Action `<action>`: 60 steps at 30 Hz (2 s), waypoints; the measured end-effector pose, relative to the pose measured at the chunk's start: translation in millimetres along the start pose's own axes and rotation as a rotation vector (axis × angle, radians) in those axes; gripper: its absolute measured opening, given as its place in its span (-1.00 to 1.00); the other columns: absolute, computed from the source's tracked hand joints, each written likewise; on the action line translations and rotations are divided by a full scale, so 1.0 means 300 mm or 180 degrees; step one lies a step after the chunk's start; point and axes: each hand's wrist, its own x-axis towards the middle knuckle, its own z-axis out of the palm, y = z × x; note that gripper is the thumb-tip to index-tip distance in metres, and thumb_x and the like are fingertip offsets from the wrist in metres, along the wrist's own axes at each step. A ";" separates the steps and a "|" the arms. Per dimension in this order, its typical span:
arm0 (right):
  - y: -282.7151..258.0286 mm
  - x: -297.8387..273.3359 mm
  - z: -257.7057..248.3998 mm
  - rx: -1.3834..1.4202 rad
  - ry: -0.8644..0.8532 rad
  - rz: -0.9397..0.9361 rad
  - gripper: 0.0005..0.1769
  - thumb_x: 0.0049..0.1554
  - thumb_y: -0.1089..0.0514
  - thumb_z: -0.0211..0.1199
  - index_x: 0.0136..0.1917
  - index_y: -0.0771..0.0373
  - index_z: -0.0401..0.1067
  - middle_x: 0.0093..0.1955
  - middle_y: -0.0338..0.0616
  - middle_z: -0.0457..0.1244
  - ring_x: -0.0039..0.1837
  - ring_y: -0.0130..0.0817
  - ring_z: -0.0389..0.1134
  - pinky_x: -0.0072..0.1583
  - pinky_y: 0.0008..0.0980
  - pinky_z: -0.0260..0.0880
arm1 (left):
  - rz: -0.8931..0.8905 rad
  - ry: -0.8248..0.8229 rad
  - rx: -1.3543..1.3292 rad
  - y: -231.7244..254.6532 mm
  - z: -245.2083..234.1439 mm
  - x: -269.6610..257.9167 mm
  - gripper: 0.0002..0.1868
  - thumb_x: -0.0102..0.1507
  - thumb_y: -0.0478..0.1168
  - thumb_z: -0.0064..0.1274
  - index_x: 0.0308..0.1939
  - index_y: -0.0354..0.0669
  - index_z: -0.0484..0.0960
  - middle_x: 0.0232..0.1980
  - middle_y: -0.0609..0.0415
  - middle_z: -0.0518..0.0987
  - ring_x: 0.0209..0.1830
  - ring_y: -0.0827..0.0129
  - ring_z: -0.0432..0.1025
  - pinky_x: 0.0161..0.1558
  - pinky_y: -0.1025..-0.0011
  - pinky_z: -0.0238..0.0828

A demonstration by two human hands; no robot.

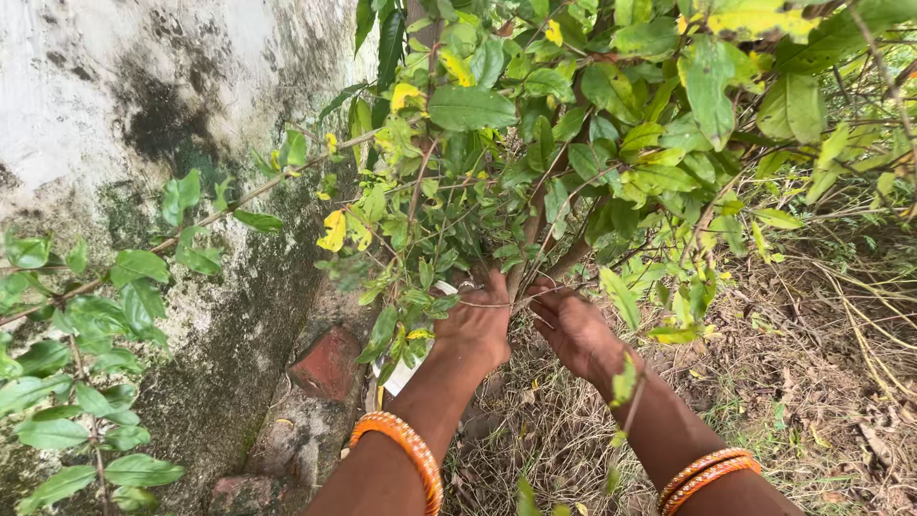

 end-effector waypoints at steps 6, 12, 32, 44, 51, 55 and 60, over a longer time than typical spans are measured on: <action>-0.052 -0.045 0.040 -0.0154 0.0198 0.0218 -0.47 0.23 0.17 0.02 0.45 0.32 0.25 0.43 0.03 0.23 0.51 -0.11 0.15 0.54 -0.07 0.04 | 0.0314 -0.0140 0.1538 0.023 0.076 0.200 -0.03 0.34 -0.08 0.02 0.65 -0.10 -0.27 0.52 -0.07 0.26 0.52 0.10 0.16 0.45 -0.33 0.00; -0.062 -0.018 0.028 -0.0600 0.0182 0.0294 -0.50 0.24 0.08 0.00 0.42 0.24 0.27 0.47 -0.06 0.20 0.51 -0.17 0.13 0.55 -0.11 0.00 | 0.0708 0.0313 0.2462 -0.006 0.103 0.378 -0.22 0.42 0.26 -0.60 0.61 -0.05 -0.17 0.68 0.20 -0.05 0.63 0.36 -0.07 0.57 0.11 -0.29; -0.071 -0.034 0.082 -0.0166 0.0129 -0.0058 -0.40 0.23 0.30 -0.07 0.54 0.20 0.12 0.47 -0.17 0.23 0.48 -0.31 0.18 0.48 -0.24 0.08 | 0.0464 0.0797 0.1006 -0.048 0.008 0.075 -0.12 0.23 -0.35 0.02 0.60 -0.27 0.00 0.07 -0.23 0.58 0.09 -0.01 0.52 0.14 0.06 0.50; -0.145 -0.146 0.041 0.1329 0.0663 -0.0136 -0.69 0.32 0.10 0.03 0.24 0.31 0.34 0.12 -0.03 0.36 0.17 -0.13 0.43 0.29 -0.07 0.44 | 0.1107 0.2148 -0.0303 -0.194 0.153 0.052 -0.63 0.10 -0.13 0.29 -0.09 -0.15 0.57 0.07 -0.24 0.52 0.08 -0.18 0.40 0.05 -0.10 0.35; -0.099 -0.161 -0.014 0.1198 0.0603 -0.0317 -0.71 0.37 0.08 -0.05 0.16 0.33 0.35 -0.01 -0.05 0.37 0.04 -0.17 0.46 0.22 -0.09 0.57 | 0.0986 0.1880 -0.1256 -0.212 0.229 0.069 -0.65 0.18 -0.10 0.24 -0.02 -0.11 0.59 -0.01 -0.14 0.62 0.08 -0.04 0.51 0.10 0.06 0.42; -0.138 -0.250 0.024 0.1207 0.1134 -0.0098 -0.64 0.34 0.06 -0.18 0.16 0.30 0.35 0.01 0.04 0.38 0.04 -0.14 0.46 0.17 -0.14 0.55 | 0.0476 0.1413 -0.1662 -0.168 0.164 -0.013 -0.60 0.22 -0.05 0.24 0.07 -0.09 0.56 0.07 -0.14 0.60 0.09 0.01 0.51 0.13 0.10 0.41; -0.210 -0.324 0.007 0.0985 0.1397 -0.0542 -0.70 0.37 0.14 -0.03 0.26 0.39 0.25 0.16 0.11 0.27 0.08 -0.18 0.39 0.14 -0.25 0.51 | -0.0204 0.0741 -0.1602 -0.104 0.048 -0.132 -0.54 0.27 0.02 0.16 0.24 0.11 0.51 0.20 0.00 0.53 0.25 0.12 0.41 0.22 0.03 0.24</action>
